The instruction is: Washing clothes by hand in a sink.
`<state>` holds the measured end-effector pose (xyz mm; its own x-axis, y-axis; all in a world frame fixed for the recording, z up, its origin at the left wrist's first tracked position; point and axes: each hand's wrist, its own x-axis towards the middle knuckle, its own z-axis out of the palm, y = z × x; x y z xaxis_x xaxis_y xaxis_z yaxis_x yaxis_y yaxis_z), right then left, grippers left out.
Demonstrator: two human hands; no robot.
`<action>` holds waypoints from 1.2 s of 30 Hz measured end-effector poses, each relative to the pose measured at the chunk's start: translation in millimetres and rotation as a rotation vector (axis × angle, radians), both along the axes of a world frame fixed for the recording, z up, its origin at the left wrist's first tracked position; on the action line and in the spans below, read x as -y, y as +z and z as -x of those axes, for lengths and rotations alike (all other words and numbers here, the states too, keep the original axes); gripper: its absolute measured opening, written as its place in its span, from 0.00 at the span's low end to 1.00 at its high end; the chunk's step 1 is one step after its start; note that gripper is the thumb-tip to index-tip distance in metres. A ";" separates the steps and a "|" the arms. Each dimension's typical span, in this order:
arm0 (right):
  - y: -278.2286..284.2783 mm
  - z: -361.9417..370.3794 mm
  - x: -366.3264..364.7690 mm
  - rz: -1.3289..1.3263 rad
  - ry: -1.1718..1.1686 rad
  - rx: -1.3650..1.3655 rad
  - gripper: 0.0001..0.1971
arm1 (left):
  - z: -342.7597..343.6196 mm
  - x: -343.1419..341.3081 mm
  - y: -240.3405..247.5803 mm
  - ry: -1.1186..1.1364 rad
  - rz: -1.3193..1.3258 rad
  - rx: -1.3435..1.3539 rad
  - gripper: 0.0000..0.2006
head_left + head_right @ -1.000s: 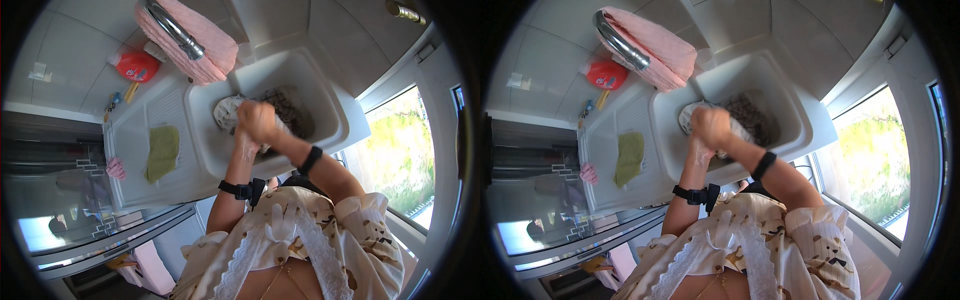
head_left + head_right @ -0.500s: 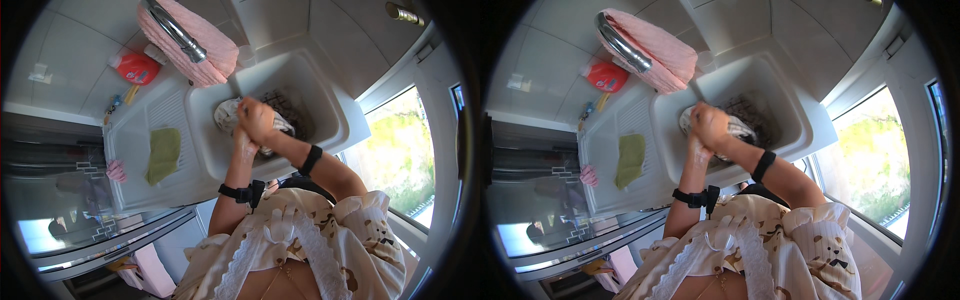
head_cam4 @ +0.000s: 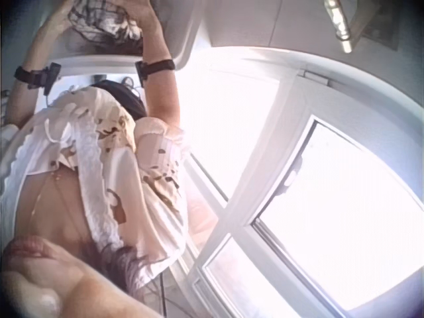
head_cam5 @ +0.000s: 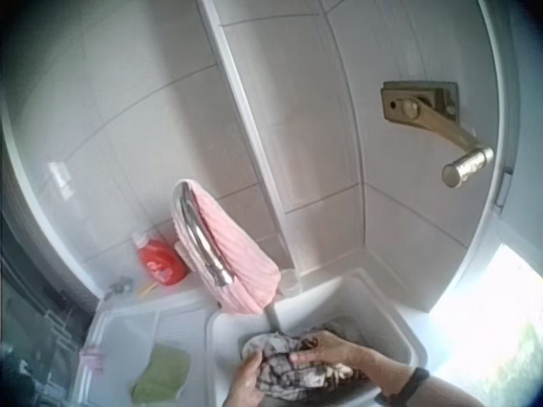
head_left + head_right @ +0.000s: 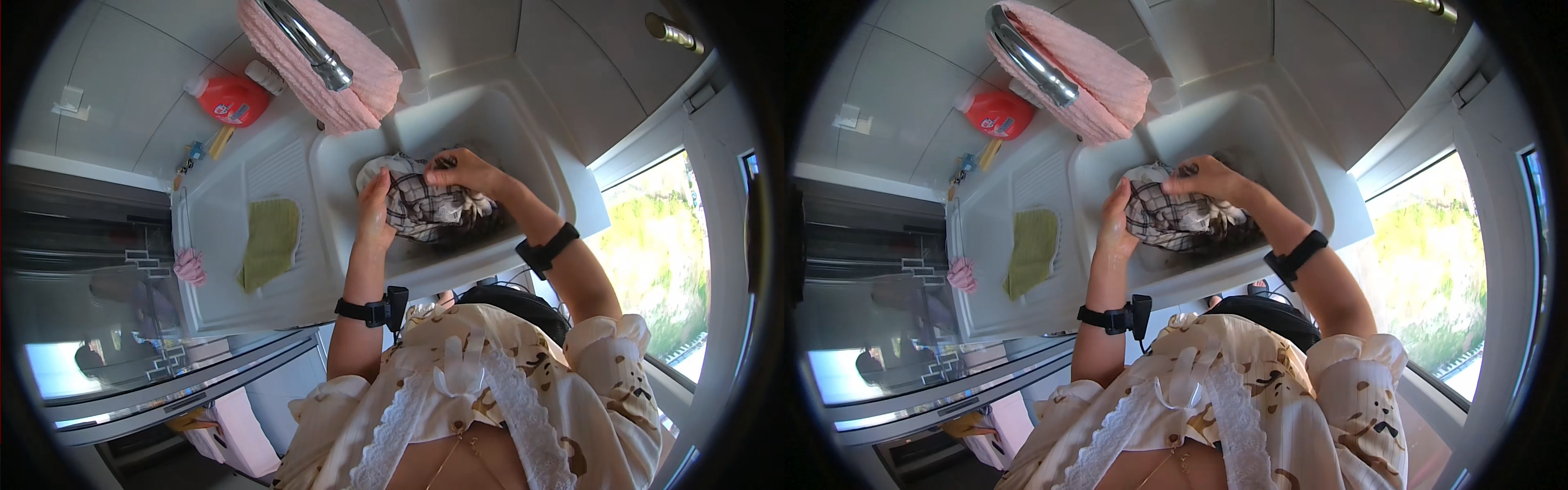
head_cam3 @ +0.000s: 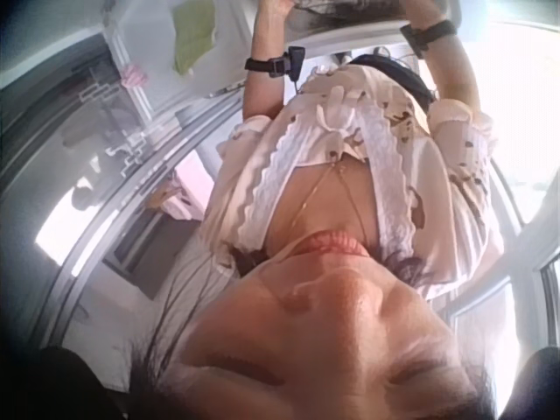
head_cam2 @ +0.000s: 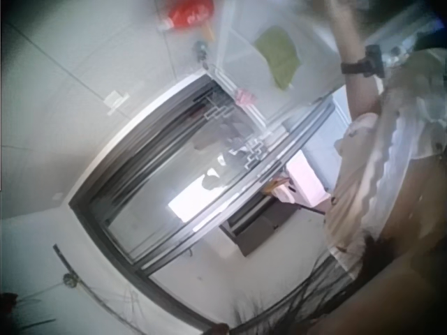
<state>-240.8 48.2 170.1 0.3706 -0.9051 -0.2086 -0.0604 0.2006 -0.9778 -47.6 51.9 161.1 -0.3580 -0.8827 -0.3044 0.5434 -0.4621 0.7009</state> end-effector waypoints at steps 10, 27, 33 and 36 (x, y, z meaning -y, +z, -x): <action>-2.6 18.0 -15.9 -0.100 -0.196 0.331 0.10 | 7.3 -16.7 22.3 -0.188 0.300 0.543 0.08; 10.1 -87.8 -41.3 0.669 -0.435 -0.617 0.13 | 14.6 2.5 -66.7 -0.299 0.061 -0.622 0.18; 4.9 -91.8 -16.6 0.661 -0.726 -0.577 0.10 | 29.6 -8.3 -41.7 0.021 0.016 -0.159 0.19; 31.0 -112.8 -56.3 0.849 -0.628 -0.520 0.08 | -26.6 16.4 -93.2 -0.370 0.172 -0.603 0.14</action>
<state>-128.0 104.5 201.2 -0.1412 -0.8200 0.5546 -0.6143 -0.3667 -0.6986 -21.0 35.5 67.9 -0.7040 -0.6890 0.1720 0.6875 -0.6005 0.4084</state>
